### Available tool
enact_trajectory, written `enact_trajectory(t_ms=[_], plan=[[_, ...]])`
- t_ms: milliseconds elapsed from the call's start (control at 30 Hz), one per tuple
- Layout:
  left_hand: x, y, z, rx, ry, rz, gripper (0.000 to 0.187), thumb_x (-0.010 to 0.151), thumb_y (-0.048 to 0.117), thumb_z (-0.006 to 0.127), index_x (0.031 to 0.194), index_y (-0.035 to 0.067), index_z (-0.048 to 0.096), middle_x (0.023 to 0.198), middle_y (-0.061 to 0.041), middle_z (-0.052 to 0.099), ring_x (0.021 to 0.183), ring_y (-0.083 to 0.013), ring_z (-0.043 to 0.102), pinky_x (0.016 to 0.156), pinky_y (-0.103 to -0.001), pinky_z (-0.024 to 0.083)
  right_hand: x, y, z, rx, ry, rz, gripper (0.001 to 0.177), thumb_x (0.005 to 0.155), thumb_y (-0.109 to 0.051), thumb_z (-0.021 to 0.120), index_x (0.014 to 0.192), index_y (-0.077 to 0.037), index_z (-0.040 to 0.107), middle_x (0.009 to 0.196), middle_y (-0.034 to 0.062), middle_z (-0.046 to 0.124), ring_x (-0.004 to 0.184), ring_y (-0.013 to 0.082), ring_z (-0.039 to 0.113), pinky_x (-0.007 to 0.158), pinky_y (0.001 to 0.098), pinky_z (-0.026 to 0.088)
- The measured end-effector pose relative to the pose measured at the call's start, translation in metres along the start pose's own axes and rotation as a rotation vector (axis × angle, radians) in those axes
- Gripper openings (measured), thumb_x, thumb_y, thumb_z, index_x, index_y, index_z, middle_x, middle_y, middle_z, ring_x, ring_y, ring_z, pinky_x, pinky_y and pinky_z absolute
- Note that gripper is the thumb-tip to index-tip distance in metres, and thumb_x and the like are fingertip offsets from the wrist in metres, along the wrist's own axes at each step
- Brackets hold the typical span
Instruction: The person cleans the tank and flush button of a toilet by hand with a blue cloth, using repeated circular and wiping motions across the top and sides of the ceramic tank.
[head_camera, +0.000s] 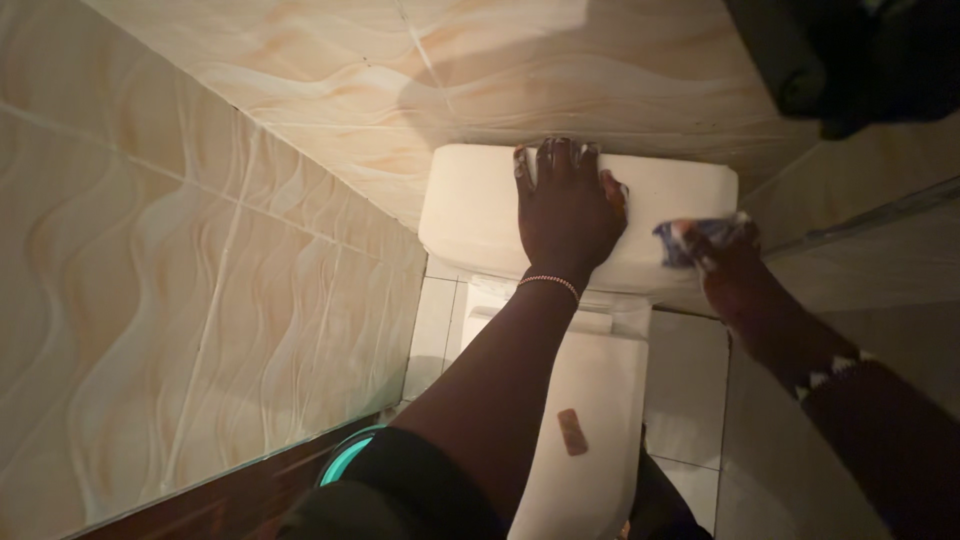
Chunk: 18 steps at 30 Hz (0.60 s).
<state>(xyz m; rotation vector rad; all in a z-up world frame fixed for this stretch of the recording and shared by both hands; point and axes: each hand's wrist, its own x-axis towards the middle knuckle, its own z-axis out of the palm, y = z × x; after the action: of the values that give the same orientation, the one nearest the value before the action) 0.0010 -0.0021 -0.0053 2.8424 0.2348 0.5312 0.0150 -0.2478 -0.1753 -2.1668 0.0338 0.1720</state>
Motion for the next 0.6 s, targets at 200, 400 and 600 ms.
enact_trajectory(t_ms=[200,400,600], plan=[[0.001,-0.001,-0.001,-0.01,-0.011,-0.024,0.047,0.094,0.033,0.049,0.131,0.008,0.065,0.141,-0.017,0.058,0.142,-0.0319,0.047,0.127,-0.056,0.022,0.097,-0.012,-0.006,-0.41,-0.084,-0.141,0.037,0.113,-0.021,0.053,0.137,0.008,0.054,0.125,0.0416,0.049,0.099,0.0496,0.053,0.086,0.0583,0.045],[0.002,-0.002,0.002,0.014,0.014,0.007,0.048,0.094,0.034,0.05,0.131,0.007,0.064,0.143,-0.018,0.057,0.14,-0.0331,0.046,0.124,-0.057,0.022,-0.003,0.023,0.013,0.392,-0.078,0.049,0.058,0.105,-0.025,0.068,0.135,0.009,0.033,0.126,0.045,0.045,0.104,0.0489,0.053,0.089,0.0567,0.047],[0.001,-0.001,-0.003,0.002,-0.024,-0.009,0.046,0.093,0.034,0.051,0.128,0.008,0.064,0.138,-0.016,0.059,0.139,-0.0312,0.047,0.125,-0.057,0.023,0.031,0.002,-0.003,-0.57,-0.128,-0.279,0.074,0.094,-0.011,0.06,0.159,-0.018,0.025,0.134,0.0412,0.041,0.113,0.0483,0.058,0.097,0.0561,0.05]])
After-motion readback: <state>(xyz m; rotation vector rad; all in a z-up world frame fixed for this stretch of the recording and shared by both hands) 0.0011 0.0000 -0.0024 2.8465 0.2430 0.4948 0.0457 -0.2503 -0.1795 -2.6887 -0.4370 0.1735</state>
